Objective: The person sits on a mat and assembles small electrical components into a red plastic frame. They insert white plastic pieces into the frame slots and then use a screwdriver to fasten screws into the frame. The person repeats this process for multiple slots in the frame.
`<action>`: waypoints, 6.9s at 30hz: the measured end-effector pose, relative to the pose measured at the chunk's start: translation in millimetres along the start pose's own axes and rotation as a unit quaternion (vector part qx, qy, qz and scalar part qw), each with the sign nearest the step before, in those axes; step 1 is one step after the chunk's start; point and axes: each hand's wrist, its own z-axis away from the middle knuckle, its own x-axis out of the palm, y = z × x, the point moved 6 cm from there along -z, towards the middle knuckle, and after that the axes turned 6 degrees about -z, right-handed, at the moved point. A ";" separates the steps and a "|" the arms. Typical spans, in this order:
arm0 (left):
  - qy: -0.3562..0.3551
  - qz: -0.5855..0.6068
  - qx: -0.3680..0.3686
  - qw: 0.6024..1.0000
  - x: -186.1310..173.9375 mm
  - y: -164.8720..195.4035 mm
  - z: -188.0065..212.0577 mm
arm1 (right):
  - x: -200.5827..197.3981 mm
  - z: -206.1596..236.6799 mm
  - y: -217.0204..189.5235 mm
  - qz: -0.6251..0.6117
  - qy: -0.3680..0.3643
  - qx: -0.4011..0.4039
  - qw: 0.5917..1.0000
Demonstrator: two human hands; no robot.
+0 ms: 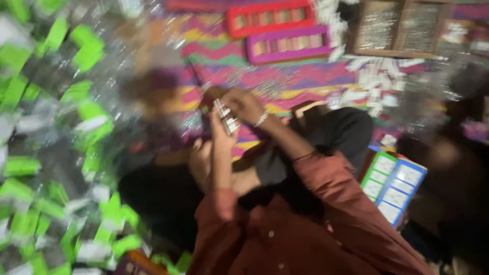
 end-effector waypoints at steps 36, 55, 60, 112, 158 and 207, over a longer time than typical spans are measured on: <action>0.057 0.072 -0.070 0.993 22.9 10.6 6.6 | -10.9 4.2 26.2 -0.127 -0.076 0.174 0.974; 0.013 0.147 -0.065 0.987 23.7 9.0 4.5 | -13.0 1.4 5.0 -0.006 -0.082 0.068 0.994; 0.055 0.174 -0.061 0.981 23.6 18.9 8.3 | -21.4 3.7 24.2 -0.037 -0.043 0.104 0.993; 0.010 0.197 -0.068 0.978 35.7 28.2 22.3 | 12.5 -11.4 44.9 0.467 -0.171 -0.030 0.867; 0.007 0.233 -0.063 0.971 32.7 25.4 8.8 | 17.7 7.3 28.8 -0.158 -0.031 0.192 0.968; -0.040 0.288 -0.067 0.954 34.1 19.7 10.4 | 8.8 -4.1 4.5 -0.265 -0.142 0.233 0.925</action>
